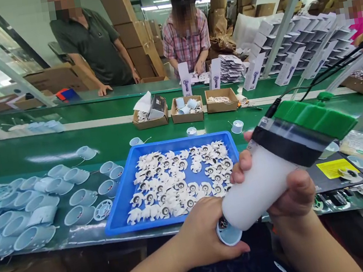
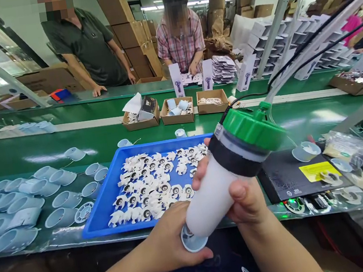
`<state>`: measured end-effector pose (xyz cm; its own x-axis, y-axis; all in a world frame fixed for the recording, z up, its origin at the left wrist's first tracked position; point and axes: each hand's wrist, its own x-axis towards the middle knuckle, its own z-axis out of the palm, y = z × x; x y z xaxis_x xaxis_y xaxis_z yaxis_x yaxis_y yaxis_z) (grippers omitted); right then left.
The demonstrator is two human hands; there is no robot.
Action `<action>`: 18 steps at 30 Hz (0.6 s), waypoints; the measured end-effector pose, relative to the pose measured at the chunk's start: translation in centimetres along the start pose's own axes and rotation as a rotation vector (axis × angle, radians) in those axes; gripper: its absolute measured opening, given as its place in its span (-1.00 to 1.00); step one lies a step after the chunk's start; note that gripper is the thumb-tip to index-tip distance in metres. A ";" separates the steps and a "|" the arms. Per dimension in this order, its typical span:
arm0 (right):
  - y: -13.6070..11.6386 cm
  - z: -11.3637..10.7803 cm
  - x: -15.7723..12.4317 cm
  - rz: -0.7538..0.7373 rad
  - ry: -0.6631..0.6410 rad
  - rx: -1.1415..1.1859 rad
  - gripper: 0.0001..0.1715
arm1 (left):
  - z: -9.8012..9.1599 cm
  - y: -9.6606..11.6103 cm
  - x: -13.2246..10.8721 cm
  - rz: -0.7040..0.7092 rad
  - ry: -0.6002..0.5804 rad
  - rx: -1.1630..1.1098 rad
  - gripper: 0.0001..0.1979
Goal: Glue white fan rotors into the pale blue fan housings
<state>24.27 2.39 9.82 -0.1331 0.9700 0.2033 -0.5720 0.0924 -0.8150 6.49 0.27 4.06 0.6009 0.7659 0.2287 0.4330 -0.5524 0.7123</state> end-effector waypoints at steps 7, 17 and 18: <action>0.3 -0.2 0.0 -0.060 -0.043 0.091 -0.29 | 0.3 0.1 0.2 -0.052 -0.015 -0.016 -0.56; 0.9 -6.9 -3.1 -0.191 0.341 -0.158 -0.20 | -4.8 -5.2 -2.9 -0.429 -0.016 0.145 -0.18; 1.0 -7.7 -3.8 -0.239 0.383 -0.295 -0.26 | -5.2 -7.0 -3.5 -0.476 0.120 0.169 -0.26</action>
<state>30.44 0.49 4.10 0.3093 0.9217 0.2340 -0.2910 0.3260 -0.8995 -2.13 3.13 1.71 0.2345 0.9720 -0.0130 0.7479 -0.1718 0.6412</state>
